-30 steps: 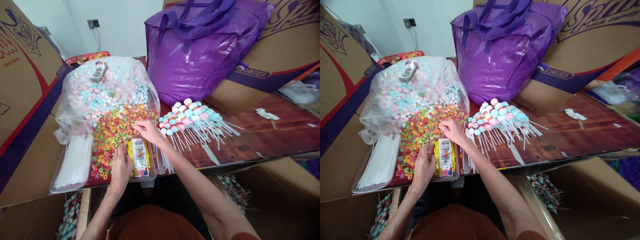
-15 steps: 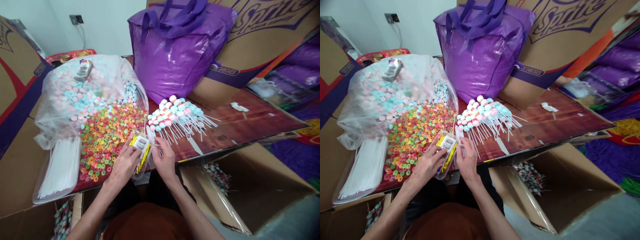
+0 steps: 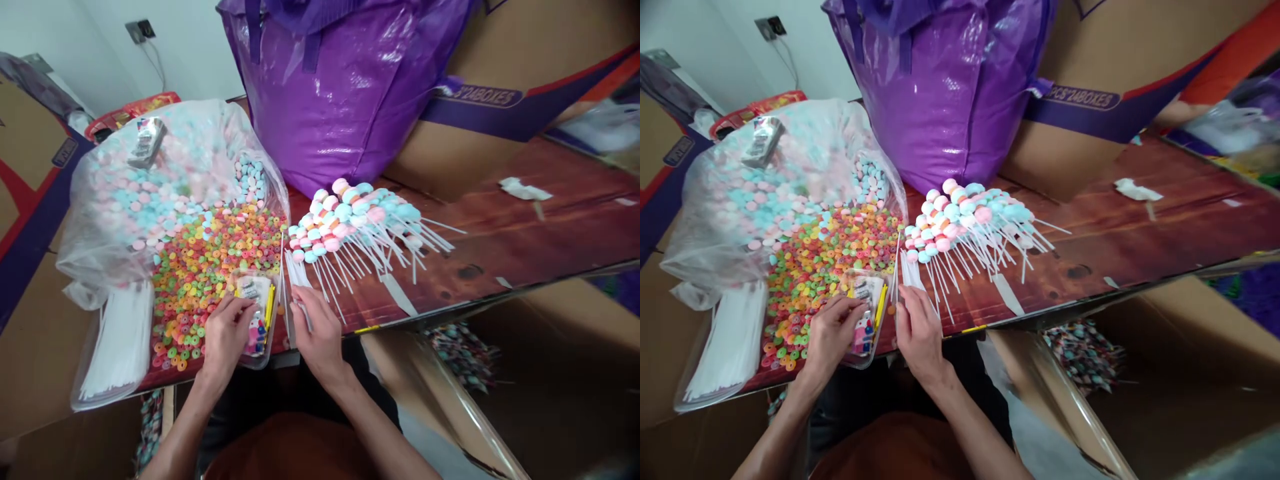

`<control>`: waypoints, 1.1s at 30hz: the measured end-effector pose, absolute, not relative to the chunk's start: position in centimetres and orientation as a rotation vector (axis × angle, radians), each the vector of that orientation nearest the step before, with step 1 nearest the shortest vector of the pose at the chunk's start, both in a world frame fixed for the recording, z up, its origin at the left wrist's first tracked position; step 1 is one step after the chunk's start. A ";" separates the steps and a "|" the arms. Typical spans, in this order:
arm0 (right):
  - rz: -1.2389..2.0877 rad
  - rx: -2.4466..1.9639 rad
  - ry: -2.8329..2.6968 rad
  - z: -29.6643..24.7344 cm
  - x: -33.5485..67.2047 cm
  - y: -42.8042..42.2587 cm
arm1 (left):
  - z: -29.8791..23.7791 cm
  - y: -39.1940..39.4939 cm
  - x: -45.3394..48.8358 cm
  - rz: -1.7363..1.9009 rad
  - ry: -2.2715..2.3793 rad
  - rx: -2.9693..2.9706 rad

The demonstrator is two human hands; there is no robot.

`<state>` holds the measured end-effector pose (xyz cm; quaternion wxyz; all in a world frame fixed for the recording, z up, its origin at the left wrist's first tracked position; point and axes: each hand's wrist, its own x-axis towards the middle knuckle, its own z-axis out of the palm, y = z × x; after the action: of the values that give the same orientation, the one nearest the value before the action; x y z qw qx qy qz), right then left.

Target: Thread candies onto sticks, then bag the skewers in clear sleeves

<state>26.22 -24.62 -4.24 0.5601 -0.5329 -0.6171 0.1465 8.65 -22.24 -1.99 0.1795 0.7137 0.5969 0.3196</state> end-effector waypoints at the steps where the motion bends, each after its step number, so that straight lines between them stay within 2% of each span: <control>1: 0.341 -1.237 -1.434 -4.0 26.5 -25.0 | -1.8 -22.3 9.0 0.936 1.720 1.994; 6: 0.571 -1.144 -1.409 -2.4 26.3 -25.7 | -0.9 -22.8 10.8 1.151 1.867 1.875; 12: 1.340 -1.154 -1.003 -0.9 23.0 -25.0 | 0.2 -23.4 11.5 1.324 1.844 1.548; 14: 1.479 -1.071 -0.792 -0.7 22.3 -24.7 | 0.5 -23.5 11.5 1.400 1.716 1.348; 17: 1.457 -1.001 -0.663 -0.3 22.1 -24.4 | 1.1 -24.0 11.3 1.420 1.370 0.903; 21: 1.423 -1.006 -0.754 1.2 22.6 -24.6 | 1.7 -24.6 10.9 1.040 0.926 0.332; 23: 1.361 -1.037 -0.860 1.9 22.8 -24.8 | 2.0 -24.7 10.7 1.029 0.806 0.170; 28: 1.203 -1.102 -1.017 2.2 23.2 -25.8 | 2.3 -24.5 10.3 1.141 0.752 -0.031; 33: 1.147 -1.174 -1.068 1.8 23.7 -26.4 | 1.2 -25.2 10.5 1.287 0.979 0.145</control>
<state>23.73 -26.42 1.83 0.5576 -0.4977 -0.4527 0.4863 10.45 -25.21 1.19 0.6883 0.0648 0.4375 0.5750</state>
